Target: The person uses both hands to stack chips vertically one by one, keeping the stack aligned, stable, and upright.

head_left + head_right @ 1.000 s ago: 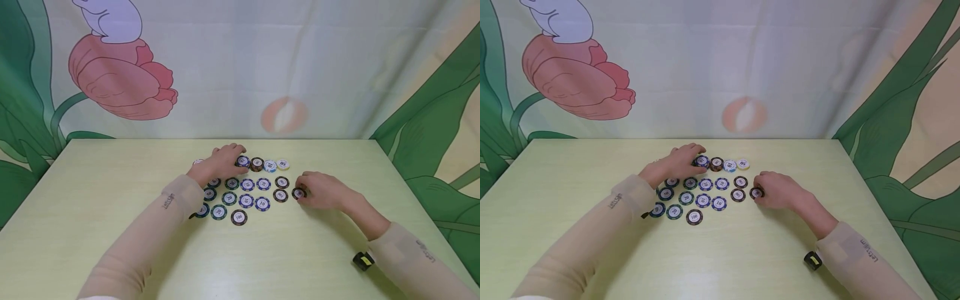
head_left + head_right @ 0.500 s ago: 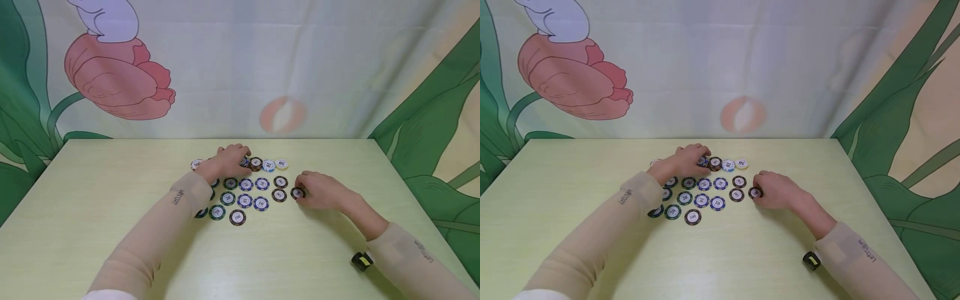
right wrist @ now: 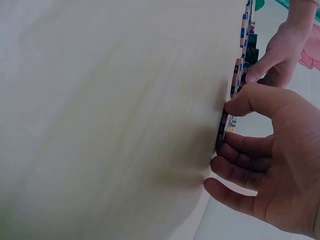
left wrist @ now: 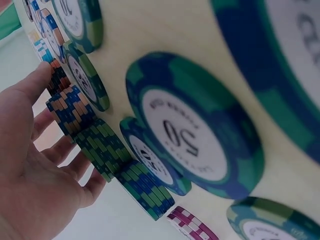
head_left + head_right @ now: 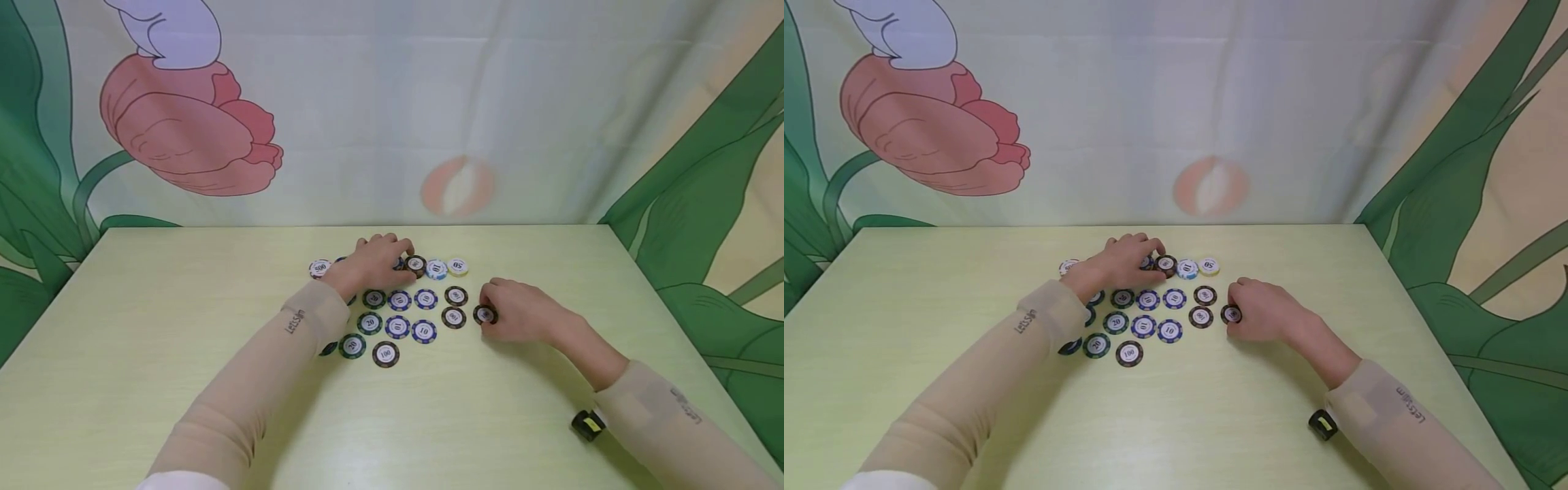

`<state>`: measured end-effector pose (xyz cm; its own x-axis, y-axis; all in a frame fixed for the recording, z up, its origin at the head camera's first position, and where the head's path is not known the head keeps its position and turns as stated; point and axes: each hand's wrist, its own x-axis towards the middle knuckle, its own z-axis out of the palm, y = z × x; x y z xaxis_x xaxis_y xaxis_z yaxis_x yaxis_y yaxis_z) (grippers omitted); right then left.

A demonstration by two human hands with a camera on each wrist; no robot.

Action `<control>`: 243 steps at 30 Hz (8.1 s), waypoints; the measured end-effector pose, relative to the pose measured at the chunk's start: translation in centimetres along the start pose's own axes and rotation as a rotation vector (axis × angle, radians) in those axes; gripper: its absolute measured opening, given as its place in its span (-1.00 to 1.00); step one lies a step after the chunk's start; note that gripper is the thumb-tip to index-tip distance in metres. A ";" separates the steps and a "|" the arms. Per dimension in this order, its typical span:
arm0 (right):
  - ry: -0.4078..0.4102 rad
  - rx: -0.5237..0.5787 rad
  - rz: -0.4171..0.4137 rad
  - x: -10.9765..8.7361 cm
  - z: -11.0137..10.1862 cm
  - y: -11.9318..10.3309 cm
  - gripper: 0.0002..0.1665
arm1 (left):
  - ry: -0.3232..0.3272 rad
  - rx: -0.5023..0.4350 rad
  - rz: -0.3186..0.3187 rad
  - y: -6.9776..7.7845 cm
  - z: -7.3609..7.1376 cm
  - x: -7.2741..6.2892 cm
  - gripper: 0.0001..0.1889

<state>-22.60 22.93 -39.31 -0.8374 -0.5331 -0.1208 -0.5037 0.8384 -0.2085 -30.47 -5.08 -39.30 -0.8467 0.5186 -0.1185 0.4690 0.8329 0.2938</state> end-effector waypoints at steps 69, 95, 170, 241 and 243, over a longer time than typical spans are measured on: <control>0.298 -0.076 -0.051 9.3 0.9 -4.7 -0.76 | 0.007 0.058 0.009 -0.8 0.4 0.1 -0.54; 0.246 -0.077 -0.047 9.9 0.2 -4.5 -0.77 | -0.001 0.048 0.013 -0.9 0.3 0.2 -0.54; -0.114 -0.020 -0.114 5.5 -2.0 -1.2 -0.72 | -0.009 0.026 -0.009 -0.7 0.4 0.3 -0.48; 0.234 -0.111 -0.071 9.6 -0.1 -4.2 -0.60 | 0.001 0.038 -0.031 -0.5 0.4 0.3 -0.55; 0.235 -0.107 -0.066 9.4 -0.2 -4.1 -0.66 | -0.001 0.038 -0.032 -0.6 0.4 0.3 -0.55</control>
<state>-28.49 14.48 -39.37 -0.8221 -0.5564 0.1207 -0.5678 0.8167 -0.1031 -30.92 -5.30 -39.87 -0.8613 0.4916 -0.1284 0.4508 0.8559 0.2534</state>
